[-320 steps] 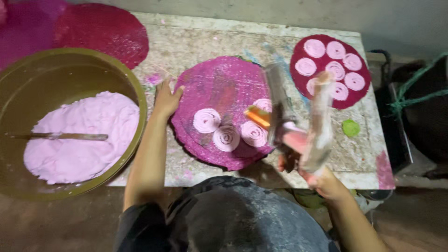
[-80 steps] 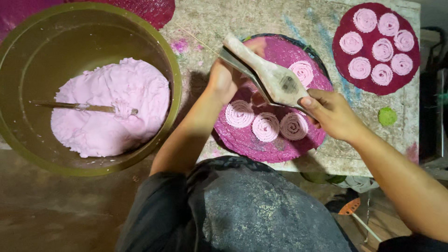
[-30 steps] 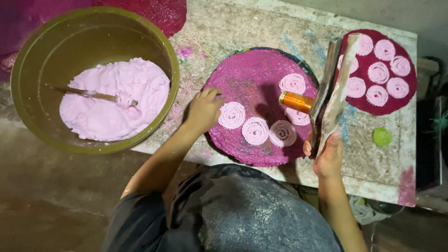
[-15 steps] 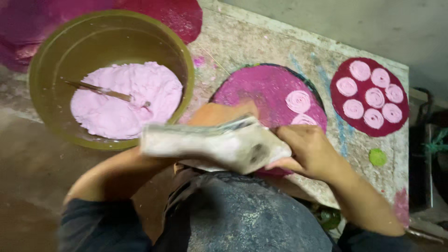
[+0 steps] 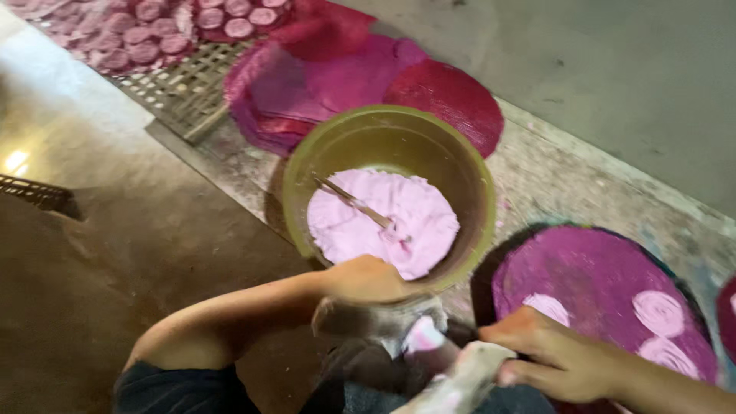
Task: The person presses pink paste in a large bowl with both hands, then loads it into a handheld wooden extruder tool and pipes rosette shapes onto round pink boards on the work table. They use a small knife to help fill the tool, place finished rosette boards aside, and stack completed boards.
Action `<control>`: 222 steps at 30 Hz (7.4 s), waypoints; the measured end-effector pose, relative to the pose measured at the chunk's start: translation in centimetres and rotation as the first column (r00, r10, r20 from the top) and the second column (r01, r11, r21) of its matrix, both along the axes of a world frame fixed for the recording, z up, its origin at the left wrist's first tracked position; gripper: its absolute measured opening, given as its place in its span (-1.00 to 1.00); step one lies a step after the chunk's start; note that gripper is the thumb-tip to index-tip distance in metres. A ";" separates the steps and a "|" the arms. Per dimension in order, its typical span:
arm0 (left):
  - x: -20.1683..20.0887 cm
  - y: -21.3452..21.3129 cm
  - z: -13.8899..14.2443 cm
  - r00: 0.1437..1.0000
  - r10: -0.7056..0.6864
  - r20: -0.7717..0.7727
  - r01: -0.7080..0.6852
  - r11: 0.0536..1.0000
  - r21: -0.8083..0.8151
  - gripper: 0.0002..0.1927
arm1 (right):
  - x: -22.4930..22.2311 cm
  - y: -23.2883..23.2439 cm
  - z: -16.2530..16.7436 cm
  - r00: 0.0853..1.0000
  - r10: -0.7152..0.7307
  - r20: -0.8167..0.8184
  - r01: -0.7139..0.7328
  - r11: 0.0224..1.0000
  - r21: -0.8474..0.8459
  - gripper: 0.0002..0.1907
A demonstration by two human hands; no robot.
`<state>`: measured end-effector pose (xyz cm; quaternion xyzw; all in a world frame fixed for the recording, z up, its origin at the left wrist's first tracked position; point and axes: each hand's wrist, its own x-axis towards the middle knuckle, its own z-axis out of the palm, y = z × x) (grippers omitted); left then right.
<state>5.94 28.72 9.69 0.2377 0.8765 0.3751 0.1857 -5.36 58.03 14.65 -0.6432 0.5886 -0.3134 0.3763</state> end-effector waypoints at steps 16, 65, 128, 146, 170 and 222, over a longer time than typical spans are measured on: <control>-0.9 -10.8 -11.9 0.643 0.481 0.596 -0.765 0.363 0.532 -0.75 | -7.5 -14.0 -1.9 0.178 -0.716 -0.675 0.101 0.696 -0.711 -0.53; -1.3 -14.3 -15.8 0.288 0.953 0.092 -0.632 0.117 0.766 -0.84 | -2.7 -23.7 -10.1 0.801 -0.192 -0.567 0.399 0.877 0.267 -0.60; -5.1 -10.2 -8.7 0.622 0.656 -0.427 -0.499 0.753 0.430 -0.43 | 0.2 -20.9 -0.5 0.261 -0.012 -0.965 0.369 0.925 0.088 -0.82; -5.5 -14.7 -7.7 0.539 0.817 -0.205 -0.769 0.576 0.277 -0.50 | 0.4 -19.4 1.5 0.334 -0.254 -0.908 0.464 0.882 -0.076 -0.76; -4.8 8.6 1.2 0.923 0.230 0.309 -0.353 0.825 0.442 -0.70 | -1.0 4.9 -1.0 0.722 -0.691 -0.032 0.395 0.449 -0.802 -0.45; -34.1 36.0 -12.0 0.822 -0.569 -0.009 -0.360 -0.532 0.767 -0.74 | -9.2 32.9 -6.3 0.294 -0.940 -0.173 0.795 0.141 0.589 -0.10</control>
